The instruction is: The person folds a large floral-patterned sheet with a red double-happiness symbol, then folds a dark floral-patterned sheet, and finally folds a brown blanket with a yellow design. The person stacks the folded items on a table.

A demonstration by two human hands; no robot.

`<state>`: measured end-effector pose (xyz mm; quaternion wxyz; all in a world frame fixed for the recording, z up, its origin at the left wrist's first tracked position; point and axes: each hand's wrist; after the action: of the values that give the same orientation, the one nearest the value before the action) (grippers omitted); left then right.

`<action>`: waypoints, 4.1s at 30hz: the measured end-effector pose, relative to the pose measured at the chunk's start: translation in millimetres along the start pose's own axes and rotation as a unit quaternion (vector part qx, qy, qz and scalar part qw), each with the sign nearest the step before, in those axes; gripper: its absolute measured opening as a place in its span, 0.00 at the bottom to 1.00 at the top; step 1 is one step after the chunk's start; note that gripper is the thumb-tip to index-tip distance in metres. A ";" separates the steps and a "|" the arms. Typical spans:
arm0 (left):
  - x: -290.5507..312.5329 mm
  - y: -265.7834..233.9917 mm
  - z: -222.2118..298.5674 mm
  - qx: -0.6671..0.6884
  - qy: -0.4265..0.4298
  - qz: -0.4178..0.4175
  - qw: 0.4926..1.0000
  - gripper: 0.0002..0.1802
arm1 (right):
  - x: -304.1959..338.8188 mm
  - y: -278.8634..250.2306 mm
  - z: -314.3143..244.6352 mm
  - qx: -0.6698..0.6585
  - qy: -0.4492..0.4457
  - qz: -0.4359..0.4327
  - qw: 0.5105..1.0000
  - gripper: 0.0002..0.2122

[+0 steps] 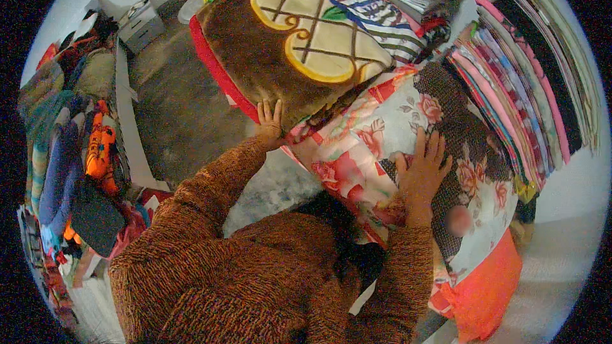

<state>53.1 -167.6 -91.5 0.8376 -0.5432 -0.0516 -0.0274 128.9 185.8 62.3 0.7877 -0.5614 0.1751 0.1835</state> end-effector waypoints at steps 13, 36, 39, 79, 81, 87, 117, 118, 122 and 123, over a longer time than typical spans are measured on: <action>-21.3 34.1 -17.1 -0.108 -0.032 0.028 0.993 0.65 | 1.9 7.8 2.7 -0.022 -0.015 -0.009 1.000 0.32; -1.1 5.7 1.7 0.045 -0.055 0.017 0.997 0.54 | 4.3 19.2 7.9 -0.022 -0.022 -0.030 0.999 0.33; 1.4 3.7 5.7 0.006 -0.050 0.021 0.999 0.57 | 8.3 28.2 17.0 -0.005 -0.025 -0.029 0.999 0.34; -9.7 9.1 -3.1 0.093 -0.010 -0.022 0.995 0.60 | 7.5 70.2 40.4 0.179 -0.116 0.097 0.972 0.33; -10.2 27.0 -1.9 0.085 -0.006 0.007 0.996 0.59 | 4.0 74.1 44.2 0.161 -0.122 0.072 0.977 0.33; -7.9 15.8 -6.8 0.138 -0.012 -0.008 0.990 0.55 | -4.8 62.3 47.1 0.034 -0.117 0.022 0.992 0.34; 166.0 5.6 -104.6 0.126 -0.045 0.060 0.989 0.34 | -84.9 -31.8 -227.0 -0.100 -0.390 -0.120 0.907 0.43; 177.6 10.2 -105.0 0.120 -0.039 0.057 0.990 0.32 | -77.0 -11.8 -239.6 -0.107 -0.406 -0.115 0.900 0.44; 196.6 12.5 -105.2 0.114 -0.054 0.044 0.991 0.26 | -62.2 25.1 -271.3 -0.061 -0.433 -0.046 0.898 0.47; 192.9 7.1 -103.1 0.111 -0.062 0.038 0.991 0.25 | -66.8 20.5 -275.2 -0.053 -0.426 -0.068 0.900 0.47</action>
<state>251.2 -256.8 -117.2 0.8884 -0.4489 -0.0851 0.0442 41.5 -75.2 -7.1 0.7668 -0.4808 -0.2259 0.3604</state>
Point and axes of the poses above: each hand's wrist, its own x-axis away from the middle knuckle, its own y-axis out of the palm, z = x × y, and after that the axes turned 10 degrees about x, right-handed
